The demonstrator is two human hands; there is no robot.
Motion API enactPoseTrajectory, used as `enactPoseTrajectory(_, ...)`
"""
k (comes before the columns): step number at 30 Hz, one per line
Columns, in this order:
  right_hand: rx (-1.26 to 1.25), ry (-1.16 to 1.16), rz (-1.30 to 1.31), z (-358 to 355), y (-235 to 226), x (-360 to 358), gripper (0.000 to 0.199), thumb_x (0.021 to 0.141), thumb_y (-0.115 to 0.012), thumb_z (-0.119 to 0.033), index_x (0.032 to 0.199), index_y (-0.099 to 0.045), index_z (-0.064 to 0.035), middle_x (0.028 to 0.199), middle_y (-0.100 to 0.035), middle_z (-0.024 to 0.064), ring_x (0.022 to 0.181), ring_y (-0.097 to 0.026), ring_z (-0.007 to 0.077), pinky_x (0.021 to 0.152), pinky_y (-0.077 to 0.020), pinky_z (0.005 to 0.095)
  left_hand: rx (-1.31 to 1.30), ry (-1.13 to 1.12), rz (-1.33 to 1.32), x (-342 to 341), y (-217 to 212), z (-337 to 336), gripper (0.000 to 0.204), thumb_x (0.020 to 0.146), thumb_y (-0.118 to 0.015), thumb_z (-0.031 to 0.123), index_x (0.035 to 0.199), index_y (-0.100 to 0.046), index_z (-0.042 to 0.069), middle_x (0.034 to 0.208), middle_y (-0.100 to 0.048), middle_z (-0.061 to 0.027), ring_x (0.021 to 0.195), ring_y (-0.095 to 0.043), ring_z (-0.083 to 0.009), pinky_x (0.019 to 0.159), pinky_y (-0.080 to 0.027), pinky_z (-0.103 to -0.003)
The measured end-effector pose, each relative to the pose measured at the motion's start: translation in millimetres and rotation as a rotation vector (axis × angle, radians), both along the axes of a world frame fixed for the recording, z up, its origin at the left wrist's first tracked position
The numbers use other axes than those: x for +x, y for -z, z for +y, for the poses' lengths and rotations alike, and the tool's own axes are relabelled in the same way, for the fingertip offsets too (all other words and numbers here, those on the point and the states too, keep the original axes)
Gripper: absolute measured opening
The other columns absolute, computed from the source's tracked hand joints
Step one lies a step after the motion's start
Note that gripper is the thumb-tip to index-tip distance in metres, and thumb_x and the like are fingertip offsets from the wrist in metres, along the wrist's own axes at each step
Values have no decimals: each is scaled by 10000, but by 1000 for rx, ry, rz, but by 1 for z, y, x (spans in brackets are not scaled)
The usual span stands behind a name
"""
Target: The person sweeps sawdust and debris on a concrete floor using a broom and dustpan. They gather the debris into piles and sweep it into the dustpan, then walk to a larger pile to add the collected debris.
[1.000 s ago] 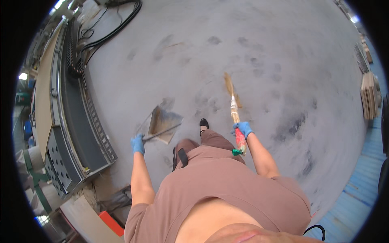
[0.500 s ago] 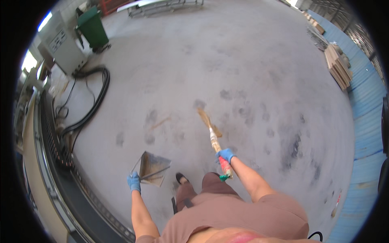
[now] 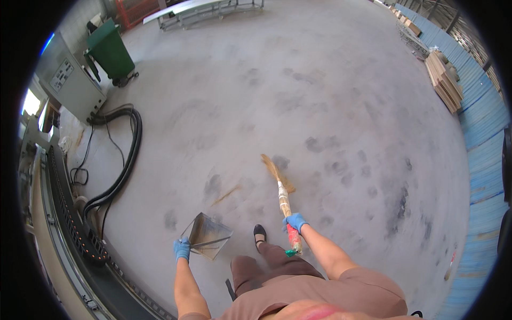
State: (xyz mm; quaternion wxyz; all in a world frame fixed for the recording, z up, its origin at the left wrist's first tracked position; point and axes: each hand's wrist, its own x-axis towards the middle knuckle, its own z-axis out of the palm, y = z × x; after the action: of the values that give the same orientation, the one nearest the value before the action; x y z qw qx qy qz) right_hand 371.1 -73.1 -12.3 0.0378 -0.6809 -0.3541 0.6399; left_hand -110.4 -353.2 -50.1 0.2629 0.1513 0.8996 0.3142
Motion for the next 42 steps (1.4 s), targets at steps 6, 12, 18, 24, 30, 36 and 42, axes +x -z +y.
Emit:
enactPoseTrajectory(6,89,-22,-34,25,38,-67,171,819,-638,-139,780,-662,26,645,-646,139,565,-655,269,515,-531,425,-292,544,103,-59,29,37,245,933,-481,147,1096,-632,43,1095,-627,-258,1014,-595,-394,921,-474,-466)
enactPoseTrajectory(12,-91,176,74,27,34,-144,124,819,-599,-64,817,-636,55,644,-633,168,528,-635,278,480,-525,409,-165,155,39,-82,44,75,400,842,-626,408,815,-616,8,734,-660,-127,708,-614,-217,689,-506,-397)
enactPoseTrajectory(18,-176,-33,109,-19,49,-240,133,785,-624,-46,829,-654,76,692,-669,204,540,-641,274,492,-529,400,-120,146,46,-115,49,94,394,849,-618,391,783,-650,3,749,-681,-141,703,-644,-247,688,-513,-394)
enactPoseTrajectory(24,-525,-225,226,-82,16,-300,239,802,-639,-58,1009,-635,61,774,-679,196,601,-674,271,520,-557,358,-178,262,85,-145,52,80,335,819,-659,327,770,-634,-3,729,-674,-153,674,-641,-222,648,-510,-366)
enactPoseTrajectory(30,-943,-57,488,-92,-15,-295,425,887,-609,-186,1244,-507,19,963,-665,173,675,-659,207,541,-561,312,-150,174,-50,-141,58,30,270,789,-696,252,789,-588,5,675,-613,-104,634,-578,-194,587,-494,-375)
enactPoseTrajectory(36,-672,-110,627,-115,-84,-233,511,895,-595,-237,1300,-483,53,1096,-670,221,755,-669,220,616,-555,318,125,151,-88,-141,68,10,155,813,-587,134,825,-592,-21,693,-573,-98,697,-527,-196,642,-456,-405)
enactPoseTrajectory(42,-548,124,669,-149,-153,-150,435,914,-599,-204,1256,-509,49,1110,-653,235,821,-672,223,684,-588,314,-14,77,-221,-120,41,46,270,737,-670,165,904,-652,-46,735,-642,-104,653,-600,-188,588,-493,-371)
